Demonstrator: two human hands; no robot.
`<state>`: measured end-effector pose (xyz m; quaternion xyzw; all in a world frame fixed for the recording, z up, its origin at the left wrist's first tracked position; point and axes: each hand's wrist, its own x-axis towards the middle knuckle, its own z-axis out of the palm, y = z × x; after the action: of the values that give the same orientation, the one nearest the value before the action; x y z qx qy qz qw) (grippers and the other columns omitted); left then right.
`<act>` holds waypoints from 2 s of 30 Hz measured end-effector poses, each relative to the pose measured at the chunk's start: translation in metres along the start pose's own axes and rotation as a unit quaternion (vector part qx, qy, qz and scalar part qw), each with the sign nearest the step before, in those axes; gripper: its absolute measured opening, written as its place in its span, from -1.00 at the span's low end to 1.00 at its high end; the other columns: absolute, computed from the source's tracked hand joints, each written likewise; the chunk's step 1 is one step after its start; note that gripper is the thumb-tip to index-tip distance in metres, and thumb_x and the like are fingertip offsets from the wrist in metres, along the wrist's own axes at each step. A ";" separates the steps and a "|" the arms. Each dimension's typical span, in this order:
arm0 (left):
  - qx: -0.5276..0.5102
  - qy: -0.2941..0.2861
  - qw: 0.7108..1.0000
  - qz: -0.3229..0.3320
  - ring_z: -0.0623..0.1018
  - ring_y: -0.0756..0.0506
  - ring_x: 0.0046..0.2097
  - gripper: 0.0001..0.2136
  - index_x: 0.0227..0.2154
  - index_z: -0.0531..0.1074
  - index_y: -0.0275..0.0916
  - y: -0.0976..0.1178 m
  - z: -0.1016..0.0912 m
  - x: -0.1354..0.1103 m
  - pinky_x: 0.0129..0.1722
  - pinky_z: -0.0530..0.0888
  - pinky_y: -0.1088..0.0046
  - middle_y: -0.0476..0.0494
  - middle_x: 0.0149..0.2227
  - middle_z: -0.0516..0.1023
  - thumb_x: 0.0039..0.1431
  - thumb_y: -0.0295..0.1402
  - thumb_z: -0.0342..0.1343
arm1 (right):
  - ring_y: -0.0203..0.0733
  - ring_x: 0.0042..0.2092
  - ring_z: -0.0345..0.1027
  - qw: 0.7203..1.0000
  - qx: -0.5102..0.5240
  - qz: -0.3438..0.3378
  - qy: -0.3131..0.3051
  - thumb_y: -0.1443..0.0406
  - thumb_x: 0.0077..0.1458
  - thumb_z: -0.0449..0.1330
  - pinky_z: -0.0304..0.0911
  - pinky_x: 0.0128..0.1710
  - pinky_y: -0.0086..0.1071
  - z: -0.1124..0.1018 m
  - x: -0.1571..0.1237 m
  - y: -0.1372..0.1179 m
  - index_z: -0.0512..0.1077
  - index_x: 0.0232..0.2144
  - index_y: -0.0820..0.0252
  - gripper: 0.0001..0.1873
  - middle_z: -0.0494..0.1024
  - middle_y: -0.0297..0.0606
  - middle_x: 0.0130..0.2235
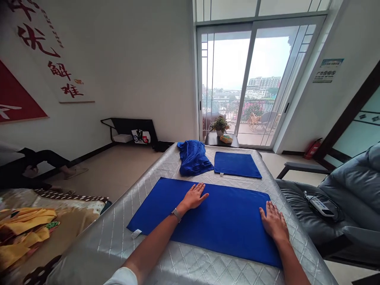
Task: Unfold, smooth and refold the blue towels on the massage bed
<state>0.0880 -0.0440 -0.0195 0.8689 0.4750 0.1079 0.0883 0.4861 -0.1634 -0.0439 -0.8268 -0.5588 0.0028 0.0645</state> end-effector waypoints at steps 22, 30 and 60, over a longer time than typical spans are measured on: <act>0.070 0.057 0.965 -0.246 0.02 -0.27 0.46 -0.24 0.41 0.05 -0.39 -0.175 -0.033 -0.062 0.41 -0.07 0.06 -0.38 0.45 0.00 0.40 0.12 -0.37 | 0.14 0.42 -0.06 0.989 -0.148 -0.009 0.005 0.26 0.27 -0.26 -0.21 0.39 0.07 -0.032 0.007 -0.048 0.22 0.32 0.54 -0.30 0.14 0.09 0.40; 0.077 0.078 0.964 -0.243 0.05 -0.26 0.45 -0.28 0.40 0.09 -0.32 -0.176 -0.033 -0.065 0.41 -0.03 0.06 -0.33 0.44 0.07 0.41 0.10 -0.37 | -0.14 0.46 -0.21 0.970 0.005 -0.233 -0.077 0.08 0.38 -0.31 -0.26 0.43 -0.17 -0.030 -0.007 -0.237 0.02 0.43 0.35 -0.28 0.02 -0.16 0.45; 0.089 0.025 0.944 -0.316 0.01 -0.29 0.46 -0.34 0.41 0.07 -0.18 -0.164 -0.053 -0.065 0.38 0.04 0.05 -0.27 0.47 0.00 0.42 0.09 -0.30 | -0.04 0.44 -0.11 1.000 -0.017 -0.017 -0.012 0.09 0.34 -0.34 -0.17 0.42 -0.11 -0.001 0.062 -0.012 0.05 0.41 0.41 -0.24 0.04 -0.09 0.45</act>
<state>-0.0927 -0.0084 -0.0170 0.6756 0.7348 0.0533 0.0280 0.4983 -0.1021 -0.0371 -0.8178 -0.5738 0.0020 0.0443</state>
